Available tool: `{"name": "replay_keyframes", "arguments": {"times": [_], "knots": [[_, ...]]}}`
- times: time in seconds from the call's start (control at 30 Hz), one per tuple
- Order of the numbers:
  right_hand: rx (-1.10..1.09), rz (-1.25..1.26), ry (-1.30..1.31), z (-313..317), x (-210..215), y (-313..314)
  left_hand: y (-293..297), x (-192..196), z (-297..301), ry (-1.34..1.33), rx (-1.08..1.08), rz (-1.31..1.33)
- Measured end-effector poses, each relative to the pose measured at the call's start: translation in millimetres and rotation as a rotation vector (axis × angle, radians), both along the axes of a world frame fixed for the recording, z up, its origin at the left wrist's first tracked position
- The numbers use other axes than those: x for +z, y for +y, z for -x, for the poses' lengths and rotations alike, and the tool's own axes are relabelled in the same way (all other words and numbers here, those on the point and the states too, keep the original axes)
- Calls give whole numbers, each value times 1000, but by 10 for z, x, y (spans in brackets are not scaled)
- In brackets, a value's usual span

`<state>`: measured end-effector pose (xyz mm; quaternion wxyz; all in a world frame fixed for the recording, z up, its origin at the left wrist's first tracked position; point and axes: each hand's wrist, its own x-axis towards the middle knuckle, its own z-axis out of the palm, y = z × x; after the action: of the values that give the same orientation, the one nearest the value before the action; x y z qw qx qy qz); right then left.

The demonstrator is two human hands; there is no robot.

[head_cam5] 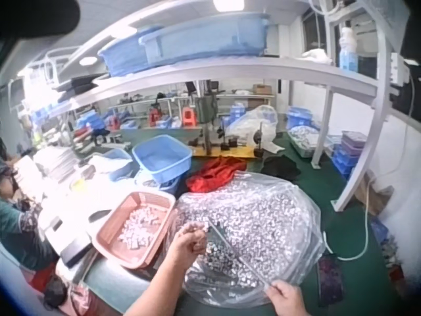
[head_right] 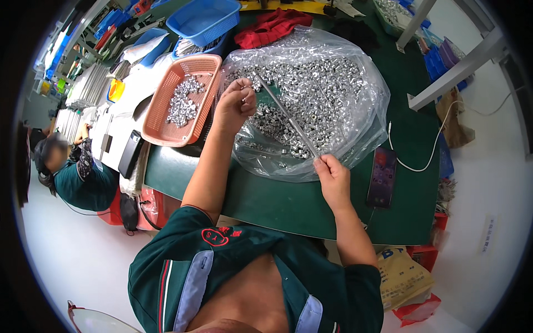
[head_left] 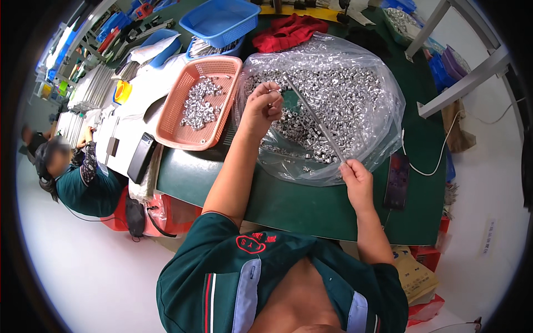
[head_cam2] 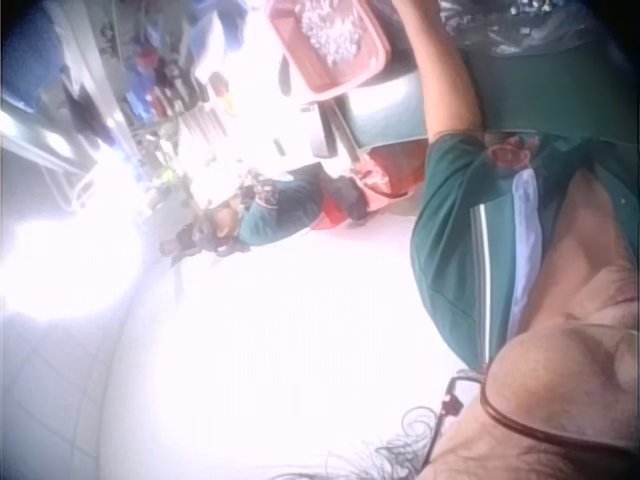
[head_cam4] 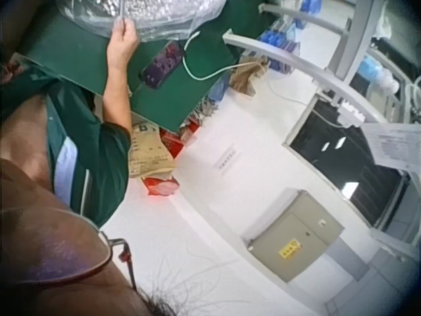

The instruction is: The person uses a long metal rod to pick up small, shiny metal components from a large plastic bag and places them into a pink plastic basket. The person repeats this action continuously, transferring the parts one by one. A smartphone is visible on the table, and another worker is seen in the background.

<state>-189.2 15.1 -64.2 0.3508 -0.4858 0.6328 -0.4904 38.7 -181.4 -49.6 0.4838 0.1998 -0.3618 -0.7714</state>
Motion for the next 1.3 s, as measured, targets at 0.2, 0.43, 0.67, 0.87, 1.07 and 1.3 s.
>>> {"name": "replay_keyframes", "arguments": {"times": [0.2, 0.43, 0.67, 0.87, 1.07, 1.3], "knots": [[76, -41, -54, 0, -33, 1, 24, 88, 55, 65, 9, 11], [-38, 24, 170, -60, 0, 0, 129, -4, 201, -212, 18, 40], [-58, 3, 65, 21, -33, -14, 134, -26, 223, -92, -288, -268], [-39, -30, 44, -22, 34, -9, -58, -180, 53, 42, -174, -248], [-7, -69, 54, -16, 35, -16, -78, -162, -47, 226, -79, -325], [36, -94, 104, -11, 31, -9, -71, -57, -99, 207, -139, -187]]}}
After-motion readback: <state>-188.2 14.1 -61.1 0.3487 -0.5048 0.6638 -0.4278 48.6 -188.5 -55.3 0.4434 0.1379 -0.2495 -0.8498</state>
